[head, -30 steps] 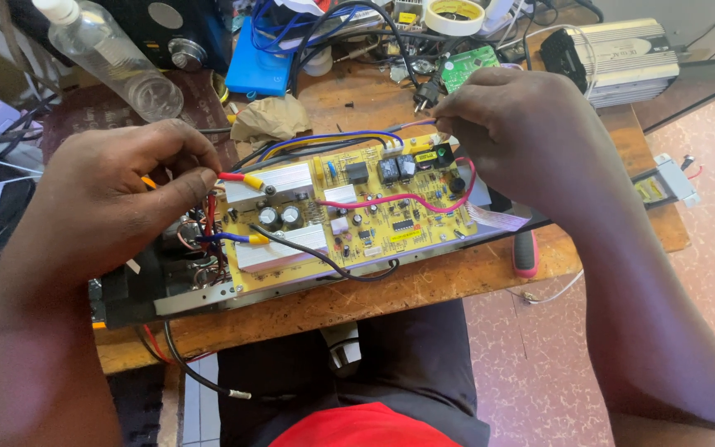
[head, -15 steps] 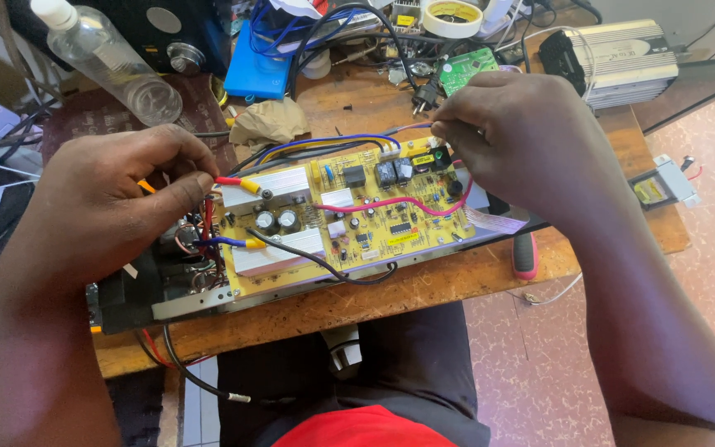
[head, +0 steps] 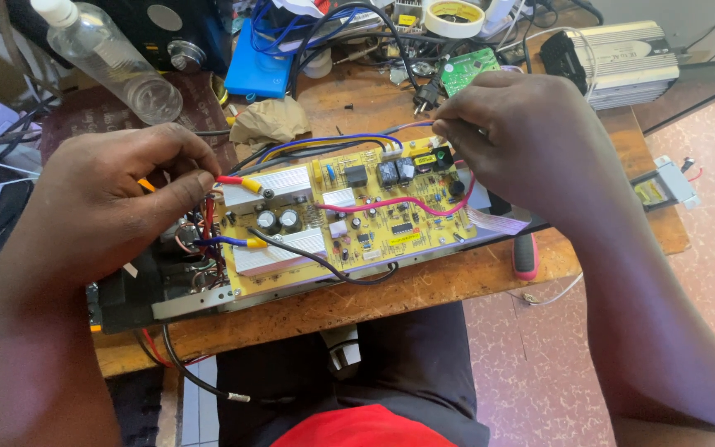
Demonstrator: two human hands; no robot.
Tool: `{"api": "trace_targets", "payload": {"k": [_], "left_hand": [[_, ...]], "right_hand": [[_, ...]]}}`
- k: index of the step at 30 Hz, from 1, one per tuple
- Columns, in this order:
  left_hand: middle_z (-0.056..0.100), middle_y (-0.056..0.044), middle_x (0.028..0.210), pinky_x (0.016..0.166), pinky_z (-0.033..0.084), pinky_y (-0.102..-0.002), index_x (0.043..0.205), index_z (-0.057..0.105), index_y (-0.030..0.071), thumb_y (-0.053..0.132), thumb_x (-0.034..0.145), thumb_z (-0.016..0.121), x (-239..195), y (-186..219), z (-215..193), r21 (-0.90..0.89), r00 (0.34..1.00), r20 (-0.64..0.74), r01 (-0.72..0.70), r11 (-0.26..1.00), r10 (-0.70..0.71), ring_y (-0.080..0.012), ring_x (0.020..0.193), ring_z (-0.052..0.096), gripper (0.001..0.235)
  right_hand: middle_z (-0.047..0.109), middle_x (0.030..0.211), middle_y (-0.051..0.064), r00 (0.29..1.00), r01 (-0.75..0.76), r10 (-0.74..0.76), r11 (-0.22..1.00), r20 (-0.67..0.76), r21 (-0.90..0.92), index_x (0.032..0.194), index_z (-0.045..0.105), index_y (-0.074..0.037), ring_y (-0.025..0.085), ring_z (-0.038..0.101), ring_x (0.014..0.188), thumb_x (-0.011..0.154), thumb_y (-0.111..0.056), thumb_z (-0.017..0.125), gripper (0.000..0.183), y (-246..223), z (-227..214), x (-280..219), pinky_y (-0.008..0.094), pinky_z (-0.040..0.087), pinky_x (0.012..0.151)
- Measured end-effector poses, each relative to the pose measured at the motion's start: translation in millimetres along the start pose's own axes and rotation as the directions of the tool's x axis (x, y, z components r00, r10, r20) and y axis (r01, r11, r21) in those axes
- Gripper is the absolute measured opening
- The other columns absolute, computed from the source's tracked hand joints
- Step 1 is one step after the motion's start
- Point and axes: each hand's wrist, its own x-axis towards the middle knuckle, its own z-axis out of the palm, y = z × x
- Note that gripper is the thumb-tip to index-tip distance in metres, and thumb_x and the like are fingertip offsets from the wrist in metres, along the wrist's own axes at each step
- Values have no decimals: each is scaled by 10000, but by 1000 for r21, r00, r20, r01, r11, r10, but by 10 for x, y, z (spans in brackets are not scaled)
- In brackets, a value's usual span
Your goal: The person works on an open electronic device, likely a power supply, using a multimeter to test connections and a screwdriver to adjust components. They manipulate wires and circuit boards within the metal chassis on a cluttered workbench.
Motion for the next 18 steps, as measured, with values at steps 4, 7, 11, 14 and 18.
{"api": "trace_targets", "payload": {"k": [4, 7, 11, 14, 18], "left_hand": [[774, 10, 877, 747, 469, -306, 1013, 794, 111, 142, 993, 688, 2, -5, 7, 16, 999, -20, -32, 999, 32, -105, 807, 668, 112], [787, 12, 891, 754, 470, -310, 1013, 800, 113, 146, 987, 685, -4, -2, 4, 20, 1000, -16, -26, 999, 26, -108, 819, 679, 122], [779, 14, 861, 742, 467, -309, 996, 799, 114, 142, 980, 690, -1, 21, 1, 13, 1000, -17, -8, 1000, 8, -106, 797, 667, 113], [814, 7, 930, 746, 471, -351, 1034, 803, 141, 196, 975, 697, 8, -24, 4, 69, 1000, -12, -9, 998, 10, -143, 821, 710, 133], [784, 13, 890, 763, 469, -315, 1013, 792, 117, 157, 988, 695, 3, -21, 11, 15, 999, -11, -30, 999, 31, -114, 816, 674, 108]], "right_hand": [[787, 992, 110, 1000, -3, 3, 1000, -6, -3, 1106, 844, -60, 314, 734, 880, 1089, -147, 791, 103, -6, -5, 7, 460, 528, 671], [784, 991, 117, 1000, 0, 0, 1000, -4, 4, 1104, 839, -48, 319, 733, 877, 1087, -131, 789, 98, -17, 1, 8, 462, 534, 679], [775, 960, 105, 999, 44, -43, 998, -14, 53, 1113, 836, -8, 311, 727, 887, 1080, -81, 798, 89, -12, -18, 23, 452, 535, 719], [782, 991, 121, 1000, 3, -3, 1000, -7, 25, 1104, 833, -43, 324, 733, 894, 1090, -139, 795, 105, -11, 6, 10, 460, 531, 694], [777, 939, 97, 1000, 28, -28, 998, 6, 62, 1103, 841, -20, 307, 725, 891, 1077, -100, 803, 92, -3, -7, 29, 447, 531, 714]]}}
